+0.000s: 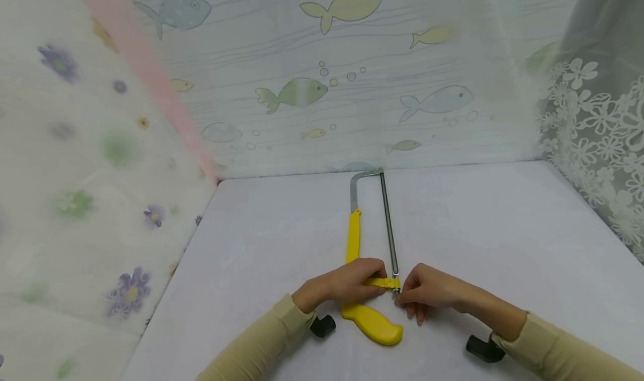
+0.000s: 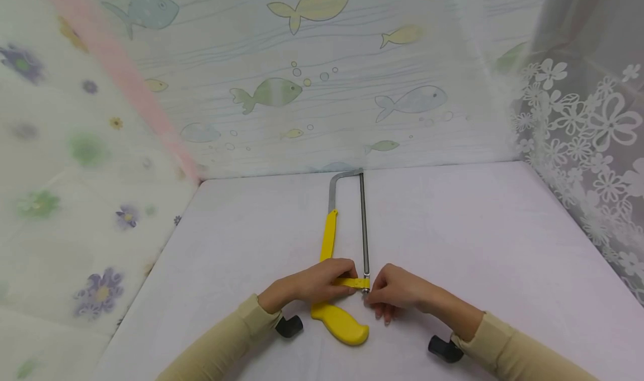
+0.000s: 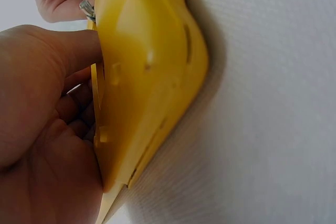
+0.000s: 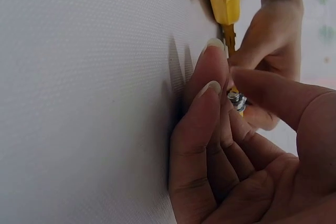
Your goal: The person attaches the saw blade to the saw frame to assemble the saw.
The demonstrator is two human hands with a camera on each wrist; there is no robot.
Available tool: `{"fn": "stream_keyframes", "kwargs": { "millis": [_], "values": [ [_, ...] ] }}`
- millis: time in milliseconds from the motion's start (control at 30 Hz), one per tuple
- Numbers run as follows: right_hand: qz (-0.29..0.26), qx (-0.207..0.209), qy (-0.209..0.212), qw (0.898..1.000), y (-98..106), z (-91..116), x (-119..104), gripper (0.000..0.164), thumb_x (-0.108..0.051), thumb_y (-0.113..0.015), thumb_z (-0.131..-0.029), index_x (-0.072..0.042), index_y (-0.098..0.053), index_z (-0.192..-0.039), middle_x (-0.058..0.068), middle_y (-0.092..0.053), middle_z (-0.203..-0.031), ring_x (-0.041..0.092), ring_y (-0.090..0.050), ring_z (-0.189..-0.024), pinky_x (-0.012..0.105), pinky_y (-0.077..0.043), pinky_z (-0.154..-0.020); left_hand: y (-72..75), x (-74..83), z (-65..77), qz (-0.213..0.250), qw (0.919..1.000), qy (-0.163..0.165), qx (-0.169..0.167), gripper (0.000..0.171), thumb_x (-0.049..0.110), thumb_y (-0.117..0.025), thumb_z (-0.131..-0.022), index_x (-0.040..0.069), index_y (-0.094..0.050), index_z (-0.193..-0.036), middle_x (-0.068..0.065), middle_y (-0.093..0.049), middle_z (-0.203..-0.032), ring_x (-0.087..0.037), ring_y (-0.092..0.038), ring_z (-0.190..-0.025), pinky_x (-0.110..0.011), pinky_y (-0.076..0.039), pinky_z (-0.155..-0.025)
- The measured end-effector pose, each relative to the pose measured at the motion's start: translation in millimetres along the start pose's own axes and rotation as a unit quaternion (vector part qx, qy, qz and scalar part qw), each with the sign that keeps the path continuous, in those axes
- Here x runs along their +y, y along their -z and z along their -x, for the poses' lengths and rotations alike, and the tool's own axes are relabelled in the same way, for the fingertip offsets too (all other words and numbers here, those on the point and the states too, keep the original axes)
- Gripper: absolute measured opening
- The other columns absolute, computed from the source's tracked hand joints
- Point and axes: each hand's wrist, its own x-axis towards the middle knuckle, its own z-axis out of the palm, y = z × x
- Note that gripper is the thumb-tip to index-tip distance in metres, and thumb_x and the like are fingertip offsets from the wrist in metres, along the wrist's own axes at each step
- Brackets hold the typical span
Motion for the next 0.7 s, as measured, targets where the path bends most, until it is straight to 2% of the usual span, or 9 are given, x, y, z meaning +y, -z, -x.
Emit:
{"fn": "stream_keyframes", "kwargs": {
  "millis": [300, 700],
  "values": [
    [0.008, 0.002, -0.025, 1.0, -4.0, -3.0, -4.1, 0.043, -0.035, -0.067, -0.099, -0.001, -0.072, -0.074, 0.005, -0.066, -0.062, 0.013, -0.06, -0.048, 0.023, -0.046, -0.047, -0.3, 0.0, 0.6, 0.007, 1.0, -0.002, -0.001, 0.01, 0.016, -0.065, -0.102, 0.013, -0.06, -0.111, 0.008, -0.061, -0.101, -0.002, -0.053, -0.089, -0.015, -0.045, -0.084],
    [0.016, 0.009, -0.027, 0.999, -3.8, -0.9, -8.2, 0.041, -0.032, -0.066, -0.1, 0.0, -0.07, -0.075, 0.006, -0.066, -0.062, 0.013, -0.061, -0.048, 0.023, -0.046, -0.048, -0.5, 0.0, 0.6, 0.006, 1.0, 0.0, 0.0, 0.01, 0.017, -0.065, -0.102, 0.013, -0.06, -0.11, 0.008, -0.061, -0.099, -0.002, -0.052, -0.088, -0.015, -0.045, -0.083]
  ]
}}
